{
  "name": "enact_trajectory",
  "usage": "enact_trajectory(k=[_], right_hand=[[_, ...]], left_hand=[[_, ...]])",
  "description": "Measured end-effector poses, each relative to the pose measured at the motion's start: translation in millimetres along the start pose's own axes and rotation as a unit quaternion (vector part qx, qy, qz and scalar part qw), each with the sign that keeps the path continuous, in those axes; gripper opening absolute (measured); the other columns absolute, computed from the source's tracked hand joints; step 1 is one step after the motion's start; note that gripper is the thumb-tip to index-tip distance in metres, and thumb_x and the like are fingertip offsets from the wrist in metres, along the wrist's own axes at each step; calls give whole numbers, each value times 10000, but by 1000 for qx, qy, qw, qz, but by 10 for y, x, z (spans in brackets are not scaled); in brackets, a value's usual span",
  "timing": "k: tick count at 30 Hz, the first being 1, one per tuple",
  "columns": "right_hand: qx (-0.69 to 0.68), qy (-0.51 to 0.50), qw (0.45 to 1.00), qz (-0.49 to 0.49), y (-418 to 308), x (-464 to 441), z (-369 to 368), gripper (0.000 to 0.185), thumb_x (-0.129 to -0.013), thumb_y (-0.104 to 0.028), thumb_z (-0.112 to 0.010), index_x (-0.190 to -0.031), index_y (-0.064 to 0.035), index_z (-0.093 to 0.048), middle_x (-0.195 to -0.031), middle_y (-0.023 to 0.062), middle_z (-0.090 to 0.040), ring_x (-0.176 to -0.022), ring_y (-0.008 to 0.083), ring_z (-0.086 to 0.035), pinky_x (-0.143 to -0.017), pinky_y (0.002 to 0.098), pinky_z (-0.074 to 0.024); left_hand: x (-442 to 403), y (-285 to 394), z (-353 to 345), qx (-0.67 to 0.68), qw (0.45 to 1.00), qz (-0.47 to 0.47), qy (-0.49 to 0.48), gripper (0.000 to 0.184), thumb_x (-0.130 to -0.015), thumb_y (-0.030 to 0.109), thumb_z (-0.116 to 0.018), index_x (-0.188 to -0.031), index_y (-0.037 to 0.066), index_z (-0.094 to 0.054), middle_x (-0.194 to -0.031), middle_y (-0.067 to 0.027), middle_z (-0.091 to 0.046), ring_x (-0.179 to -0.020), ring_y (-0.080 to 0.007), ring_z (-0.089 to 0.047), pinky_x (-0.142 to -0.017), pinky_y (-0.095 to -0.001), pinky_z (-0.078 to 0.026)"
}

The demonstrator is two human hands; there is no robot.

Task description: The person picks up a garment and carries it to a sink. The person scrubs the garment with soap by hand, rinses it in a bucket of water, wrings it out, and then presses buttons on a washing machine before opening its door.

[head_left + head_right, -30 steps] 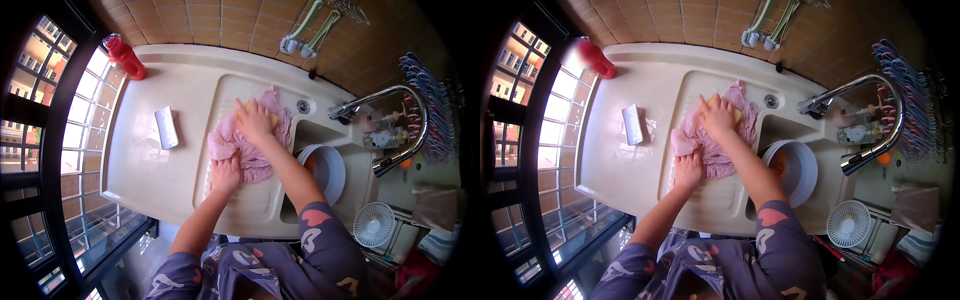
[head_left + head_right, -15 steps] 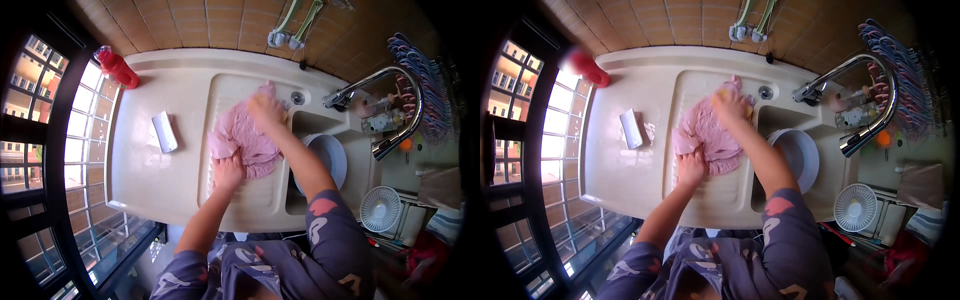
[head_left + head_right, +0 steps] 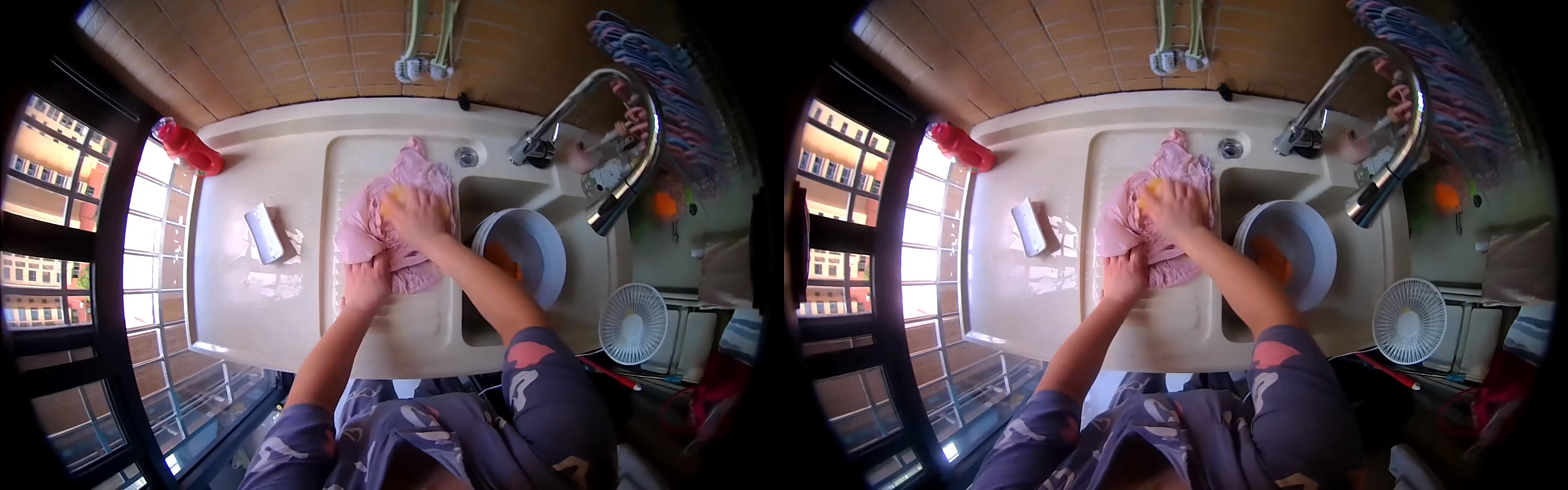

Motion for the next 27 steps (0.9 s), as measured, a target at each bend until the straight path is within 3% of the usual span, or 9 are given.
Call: enact_trajectory(k=[3,6,10,12,14,20,21,23,27], right_hand=[[-112,82,968,-209,95,-215,608,479,-879,-251,-665,-1329,-147,-535,-1173,174,-555,-1059,365,-542,-915,448,-439],[-288,256,880,-280,227,75,1041,497,-911,-220,-630,-1369,-112,-469,-1202,206,-530,-1081,405,-525,-934,466,-423],[-310,251,860,-319,404,889,1339,503,-946,-180,-589,-1397,-40,-414,-1282,214,-515,-1175,377,-504,-1013,441,-396],[-317,191,843,-390,407,1199,1558,497,-963,-191,-572,-1403,-29,-407,-1289,213,-515,-1183,367,-499,-1029,436,-387],[-294,154,847,-415,456,1479,1514,508,-998,-250,-546,-1448,-88,-376,-1386,155,-499,-1247,285,-518,-1044,352,-401],[-353,130,835,-402,252,1658,1266,479,-972,-235,-574,-1388,-46,-430,-1295,206,-521,-1188,359,-516,-1020,417,-397],[-328,133,860,-368,200,1627,1170,474,-958,-232,-592,-1370,-46,-448,-1237,199,-550,-1143,362,-532,-988,416,-416],[-337,96,871,-344,131,1366,1104,481,-925,-207,-626,-1350,-41,-474,-1153,190,-581,-1069,357,-545,-921,437,-435],[-267,88,942,-182,-406,566,695,526,-881,-227,-665,-1361,-94,-495,-1192,176,-559,-1051,358,-549,-876,477,-448]], left_hand=[[-229,-62,101,17,996,-76,-45,326,-843,179,-583,-1157,92,-602,-1038,-223,-646,-925,-442,-619,-836,-502,-487],[-874,174,572,137,970,36,-197,301,-881,176,-543,-1157,67,-595,-1020,-234,-638,-915,-416,-621,-798,-485,-504],[-1760,357,934,336,929,2,-153,292,-966,188,-428,-1104,-26,-570,-1004,-175,-647,-908,-288,-654,-798,-399,-529],[-2068,414,1005,499,850,126,-112,290,-972,181,-422,-1106,-33,-564,-1031,-165,-645,-916,-271,-667,-790,-393,-562],[-2013,681,1464,695,664,259,-94,312,-1004,201,-400,-1163,-29,-538,-1050,-172,-645,-921,-264,-673,-801,-432,-601],[-849,59,925,820,455,269,-220,418,-1037,279,-318,-1240,-27,-518,-1029,-163,-653,-892,-298,-663,-780,-435,-557],[-555,-5,815,766,541,280,-203,445,-1027,296,-321,-1241,-42,-515,-1036,-164,-656,-875,-299,-664,-787,-441,-549],[-105,-365,416,341,874,305,-162,537,-921,297,-485,-1343,-33,-452,-1179,-234,-598,-1074,-376,-587,-916,-511,-471],[158,-8,396,-17,989,149,5,711,-839,296,-573,-1455,12,-359,-1480,-256,-375,-1383,-411,-334,-1123,-528,-266]])
Point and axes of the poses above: each hand's wrist, its own x-axis away from the middle knuckle, its own z-axis out of the back of the hand, y = z × x, the point moved 1 cm from there along -x, towards the middle knuckle
